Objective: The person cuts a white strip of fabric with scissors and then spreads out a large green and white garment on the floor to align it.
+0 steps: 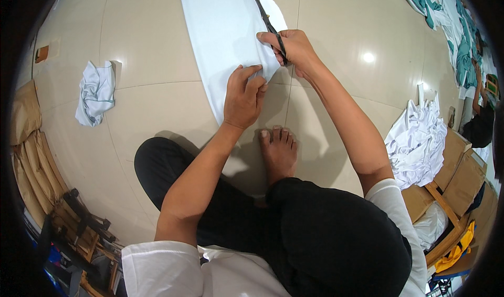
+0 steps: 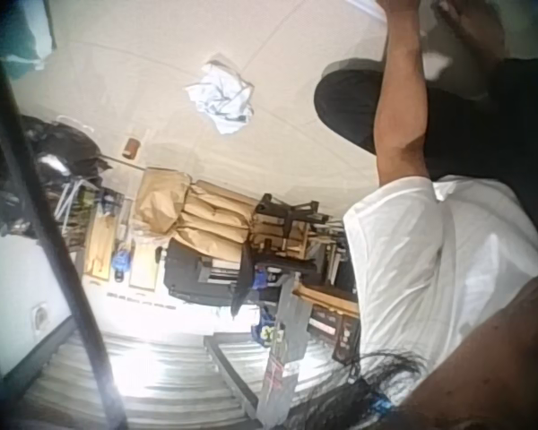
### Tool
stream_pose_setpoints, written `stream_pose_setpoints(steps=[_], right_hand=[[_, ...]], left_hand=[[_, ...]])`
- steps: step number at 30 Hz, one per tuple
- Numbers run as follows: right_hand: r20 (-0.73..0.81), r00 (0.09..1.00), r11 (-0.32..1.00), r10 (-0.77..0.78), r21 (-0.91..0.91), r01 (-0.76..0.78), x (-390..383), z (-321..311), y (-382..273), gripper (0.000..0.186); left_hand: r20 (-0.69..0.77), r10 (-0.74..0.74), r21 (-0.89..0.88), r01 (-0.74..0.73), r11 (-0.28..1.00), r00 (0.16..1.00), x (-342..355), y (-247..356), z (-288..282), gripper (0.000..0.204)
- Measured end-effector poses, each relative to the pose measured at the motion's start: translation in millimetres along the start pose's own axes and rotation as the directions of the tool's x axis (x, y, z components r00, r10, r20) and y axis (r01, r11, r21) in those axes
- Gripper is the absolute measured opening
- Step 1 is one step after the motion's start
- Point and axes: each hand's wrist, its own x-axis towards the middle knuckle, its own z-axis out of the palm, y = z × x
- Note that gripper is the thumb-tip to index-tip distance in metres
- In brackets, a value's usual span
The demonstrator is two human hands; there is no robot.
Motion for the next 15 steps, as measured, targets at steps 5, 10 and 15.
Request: stream_pose_setpoints(steps=[5,10,15], right_hand=[[0.008,1.0,1.0,-0.006,0.004,0.006,4.3,1.3,-3.4,0.041],[-0.001,1.0,1.0,-0.017,0.016,0.017,5.2,0.9,3.8,0.038],[0.01,1.0,1.0,-0.003,0.013,0.003,4.1,1.7,-2.4,0.039]], left_hand=[[0.0,0.003,0.001,-0.003,1.0,1.0,0.2,-0.3,-1.2,0.026],[0.005,0.001,0.01,-0.001,1.0,1.0,1.1,1.0,-1.5,0.026],[0.013,-0.009,0.008,0.009,1.0,1.0,-0.1,0.1,-1.4,0.024]])
